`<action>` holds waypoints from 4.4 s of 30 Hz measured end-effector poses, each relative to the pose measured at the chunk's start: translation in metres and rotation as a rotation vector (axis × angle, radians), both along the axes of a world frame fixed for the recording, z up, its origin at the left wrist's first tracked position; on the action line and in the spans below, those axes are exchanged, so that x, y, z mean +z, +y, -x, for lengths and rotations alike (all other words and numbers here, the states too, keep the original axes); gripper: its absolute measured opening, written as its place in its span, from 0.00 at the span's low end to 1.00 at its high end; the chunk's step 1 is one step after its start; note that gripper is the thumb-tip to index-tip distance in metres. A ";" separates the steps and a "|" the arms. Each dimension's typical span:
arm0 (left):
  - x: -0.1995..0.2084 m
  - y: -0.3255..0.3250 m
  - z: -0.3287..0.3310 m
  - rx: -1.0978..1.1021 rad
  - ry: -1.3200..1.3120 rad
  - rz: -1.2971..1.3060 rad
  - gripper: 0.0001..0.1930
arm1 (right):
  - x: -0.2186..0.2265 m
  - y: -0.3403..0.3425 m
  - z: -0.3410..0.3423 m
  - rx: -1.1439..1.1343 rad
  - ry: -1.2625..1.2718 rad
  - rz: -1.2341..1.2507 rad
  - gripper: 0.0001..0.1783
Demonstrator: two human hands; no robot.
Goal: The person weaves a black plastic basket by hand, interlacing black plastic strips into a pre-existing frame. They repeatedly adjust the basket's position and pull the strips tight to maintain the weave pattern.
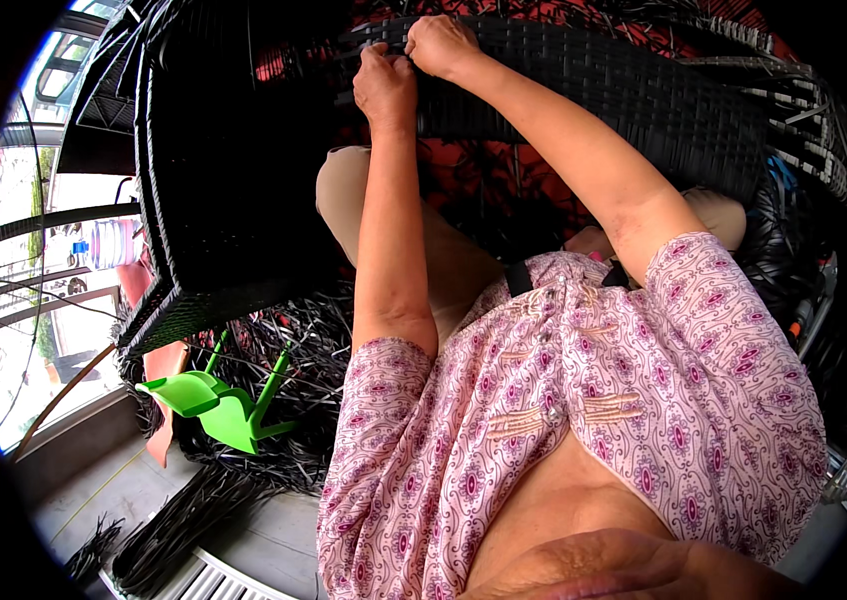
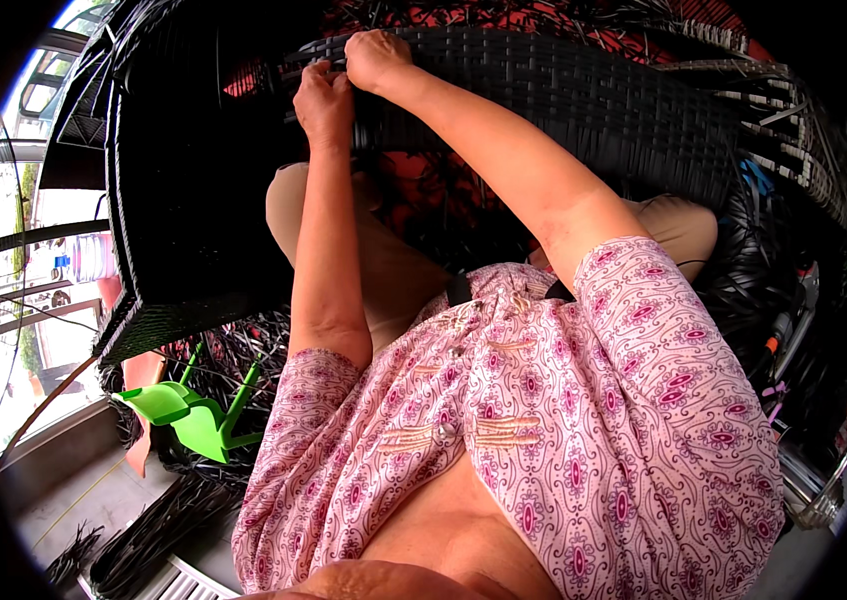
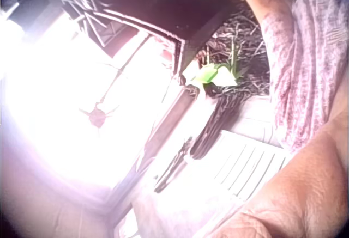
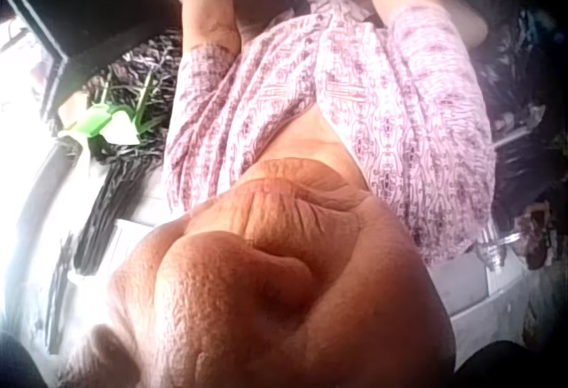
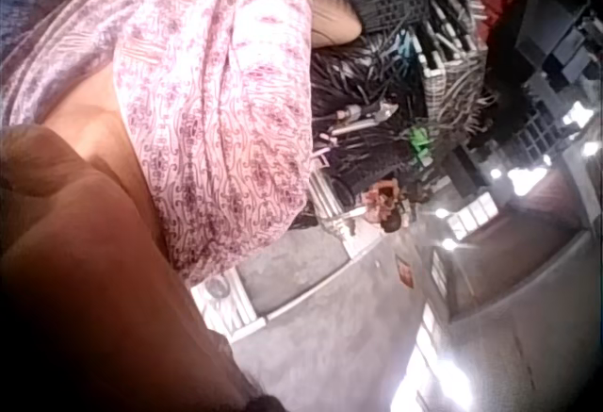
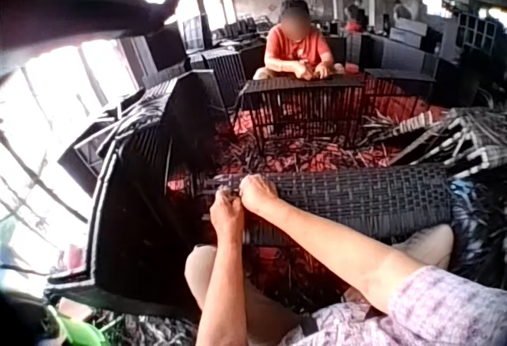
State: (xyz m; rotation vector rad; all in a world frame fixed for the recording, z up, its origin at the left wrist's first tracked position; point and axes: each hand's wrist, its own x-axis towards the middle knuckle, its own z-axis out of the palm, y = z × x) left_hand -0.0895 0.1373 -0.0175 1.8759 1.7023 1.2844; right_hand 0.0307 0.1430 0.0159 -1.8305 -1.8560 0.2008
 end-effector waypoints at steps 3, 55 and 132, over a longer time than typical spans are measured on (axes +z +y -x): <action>-0.005 0.005 0.000 0.008 0.013 -0.022 0.19 | -0.003 0.005 0.000 -0.030 0.007 0.025 0.11; -0.014 0.022 0.031 -0.112 -1.032 0.270 0.19 | -0.037 -0.049 -0.014 0.090 0.054 -0.632 0.17; 0.007 0.020 0.057 -0.445 -0.647 0.179 0.21 | -0.012 0.004 0.002 0.251 0.441 0.016 0.16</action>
